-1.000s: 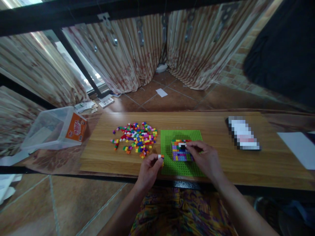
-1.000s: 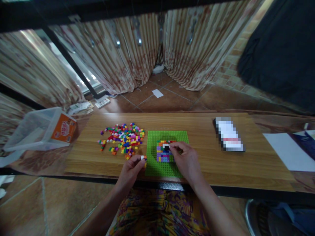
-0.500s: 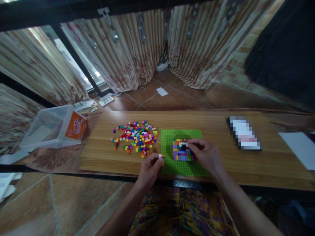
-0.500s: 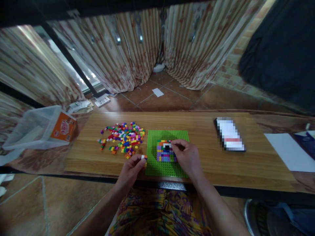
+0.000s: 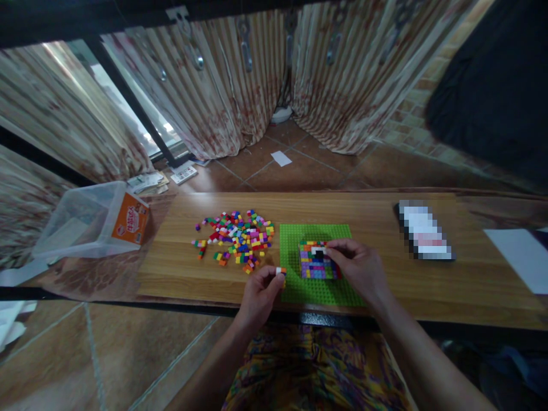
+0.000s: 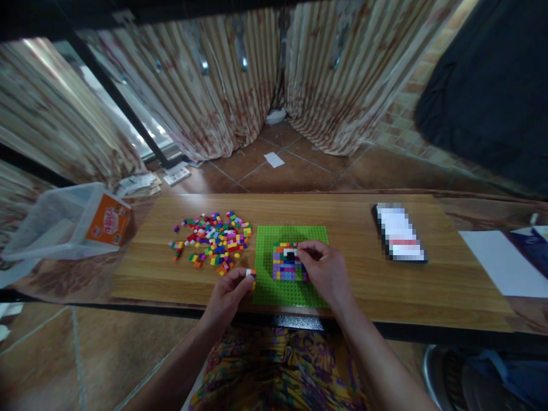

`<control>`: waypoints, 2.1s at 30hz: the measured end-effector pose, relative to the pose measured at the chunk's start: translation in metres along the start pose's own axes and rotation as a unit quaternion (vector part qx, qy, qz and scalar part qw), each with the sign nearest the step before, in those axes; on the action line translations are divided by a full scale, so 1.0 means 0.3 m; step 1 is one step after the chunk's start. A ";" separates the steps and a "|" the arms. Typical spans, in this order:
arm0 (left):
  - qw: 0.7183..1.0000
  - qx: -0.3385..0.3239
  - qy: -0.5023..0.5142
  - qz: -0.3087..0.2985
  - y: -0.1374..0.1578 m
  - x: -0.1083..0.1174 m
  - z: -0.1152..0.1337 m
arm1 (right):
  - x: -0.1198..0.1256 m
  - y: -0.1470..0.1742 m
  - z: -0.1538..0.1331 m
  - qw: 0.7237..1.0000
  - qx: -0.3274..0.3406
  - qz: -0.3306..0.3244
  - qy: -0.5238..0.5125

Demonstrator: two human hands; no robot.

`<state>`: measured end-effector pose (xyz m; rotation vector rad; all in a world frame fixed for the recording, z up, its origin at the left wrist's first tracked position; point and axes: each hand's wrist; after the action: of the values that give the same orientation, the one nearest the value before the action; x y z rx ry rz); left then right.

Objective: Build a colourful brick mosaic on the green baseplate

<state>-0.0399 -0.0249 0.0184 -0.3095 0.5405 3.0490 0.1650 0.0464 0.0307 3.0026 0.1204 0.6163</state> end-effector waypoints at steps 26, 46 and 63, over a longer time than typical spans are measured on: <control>0.998 -0.036 -0.008 -0.057 0.065 -0.071 0.087 | -0.091 0.184 -0.113 0.993 0.055 -0.091 -0.046; 0.993 0.019 0.106 -0.040 0.095 -0.029 0.072 | -0.177 0.205 -0.122 0.967 -0.029 -0.147 -0.208; 0.985 -0.035 0.081 0.147 0.066 0.187 0.019 | -0.434 0.035 -0.110 0.908 0.176 -0.130 0.358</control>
<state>-0.0972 -0.0417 0.0192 -0.5282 0.5294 3.3539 0.0333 0.0259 0.0111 2.7968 0.7232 1.7824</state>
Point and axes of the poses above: each hand's wrist, its own y-axis away from the middle knuckle, its own x-axis out of the back of the hand, z = x × y, and after that the axes turned 8 degrees about -z, right-handed
